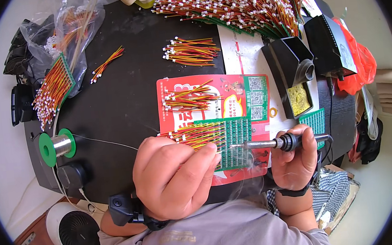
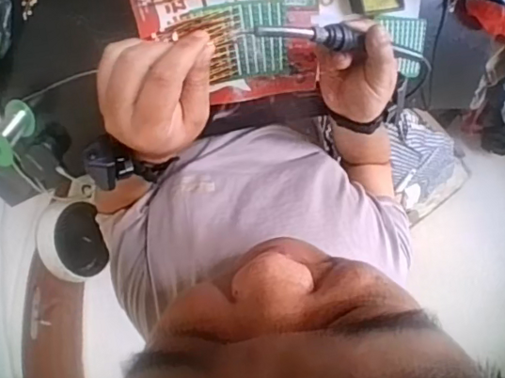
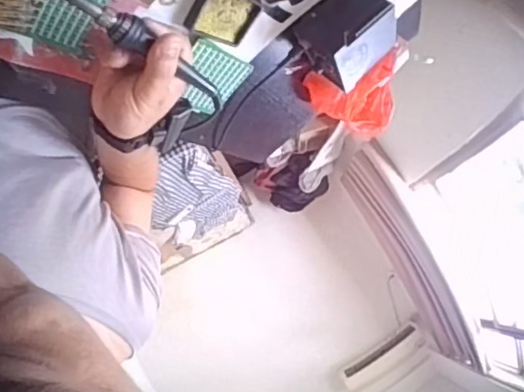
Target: The person is soldering individual wires onto a series of small green printed circuit boards.
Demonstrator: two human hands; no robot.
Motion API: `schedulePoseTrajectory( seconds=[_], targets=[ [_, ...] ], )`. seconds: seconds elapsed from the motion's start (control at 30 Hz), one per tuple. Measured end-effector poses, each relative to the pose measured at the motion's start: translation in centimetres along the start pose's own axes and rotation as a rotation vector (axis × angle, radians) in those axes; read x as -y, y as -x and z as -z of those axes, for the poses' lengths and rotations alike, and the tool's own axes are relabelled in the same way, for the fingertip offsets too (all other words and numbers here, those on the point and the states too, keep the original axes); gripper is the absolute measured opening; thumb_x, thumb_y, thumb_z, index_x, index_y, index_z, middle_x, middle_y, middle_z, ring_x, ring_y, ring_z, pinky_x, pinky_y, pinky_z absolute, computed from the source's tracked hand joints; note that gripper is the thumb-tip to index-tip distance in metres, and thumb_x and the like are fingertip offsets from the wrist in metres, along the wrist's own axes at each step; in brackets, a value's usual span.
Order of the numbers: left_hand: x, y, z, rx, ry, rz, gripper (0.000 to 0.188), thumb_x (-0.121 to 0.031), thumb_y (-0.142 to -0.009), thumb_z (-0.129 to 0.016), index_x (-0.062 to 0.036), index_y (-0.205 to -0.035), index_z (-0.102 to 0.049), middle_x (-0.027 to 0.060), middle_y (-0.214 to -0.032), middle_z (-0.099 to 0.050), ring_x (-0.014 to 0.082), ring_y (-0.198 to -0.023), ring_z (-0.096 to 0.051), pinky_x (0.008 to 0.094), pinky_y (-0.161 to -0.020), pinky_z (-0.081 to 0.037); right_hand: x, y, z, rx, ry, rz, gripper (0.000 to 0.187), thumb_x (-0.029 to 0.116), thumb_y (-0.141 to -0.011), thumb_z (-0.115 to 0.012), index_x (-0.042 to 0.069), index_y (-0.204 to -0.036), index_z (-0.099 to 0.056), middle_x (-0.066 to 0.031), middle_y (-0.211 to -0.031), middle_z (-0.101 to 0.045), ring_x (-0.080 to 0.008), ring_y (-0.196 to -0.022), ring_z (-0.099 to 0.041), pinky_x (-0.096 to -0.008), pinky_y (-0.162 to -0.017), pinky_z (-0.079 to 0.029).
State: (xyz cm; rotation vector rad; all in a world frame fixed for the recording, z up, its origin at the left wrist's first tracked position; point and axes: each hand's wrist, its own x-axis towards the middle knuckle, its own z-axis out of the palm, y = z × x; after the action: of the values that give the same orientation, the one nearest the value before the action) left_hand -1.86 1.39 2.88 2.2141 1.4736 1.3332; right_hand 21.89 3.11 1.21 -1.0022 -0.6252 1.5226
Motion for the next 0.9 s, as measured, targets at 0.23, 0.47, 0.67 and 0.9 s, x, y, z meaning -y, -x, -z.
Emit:
schedulePoseTrajectory(
  seconds=[0.23,0.47,0.67,0.9],
  targets=[
    [-0.4,-0.1,0.1,-0.035,-0.004,0.026,0.021,0.004,-0.077,-0.074,-0.0015,-0.097,-0.07,0.0064,-0.077,-0.061,0.0227,-0.062,-0.053,0.0341,-0.058,-0.045,0.0,-0.2,0.2,0.016,-0.07,0.021,0.027,0.029,-0.103,-0.054,0.003,-0.101,-0.061,-0.0092,-0.075,-0.065,-0.0124,-0.058,-0.056,-0.0274,-0.058,-0.048],
    [-2.6,3.8,4.5,0.377,-0.024,0.347,0.01,0.0,-0.072,-0.073,-0.004,-0.08,-0.067,0.0074,-0.072,-0.057,0.0281,-0.063,-0.056,0.0381,-0.057,-0.047,1.3,-0.2,0.1,-0.099,0.519,0.649,0.026,0.015,-0.101,-0.056,0.002,-0.123,-0.055,-0.0133,-0.11,-0.06,-0.0192,-0.086,-0.059,-0.031,-0.074,-0.048],
    [-3.6,9.3,12.7,0.7,0.044,0.682,0.008,-0.008,-0.075,-0.073,-0.0032,-0.08,-0.068,0.0099,-0.074,-0.062,0.0318,-0.068,-0.06,0.0412,-0.064,-0.049,3.0,-2.3,-2.8,-0.249,1.473,1.138,0.027,0.001,-0.091,-0.067,0.002,-0.117,-0.065,-0.0185,-0.103,-0.061,-0.0298,-0.088,-0.063,-0.0373,-0.079,-0.051],
    [-2.0,11.1,13.9,0.766,-0.076,0.862,0.021,-0.021,-0.081,-0.075,-0.0019,-0.085,-0.069,0.0137,-0.08,-0.068,0.0356,-0.076,-0.065,0.0436,-0.068,-0.051,1.9,-3.7,-2.2,-0.259,1.476,1.218,0.027,-0.004,-0.088,-0.068,0.0,-0.115,-0.068,-0.0155,-0.093,-0.065,-0.0262,-0.079,-0.065,-0.0331,-0.07,-0.053]
  ],
)
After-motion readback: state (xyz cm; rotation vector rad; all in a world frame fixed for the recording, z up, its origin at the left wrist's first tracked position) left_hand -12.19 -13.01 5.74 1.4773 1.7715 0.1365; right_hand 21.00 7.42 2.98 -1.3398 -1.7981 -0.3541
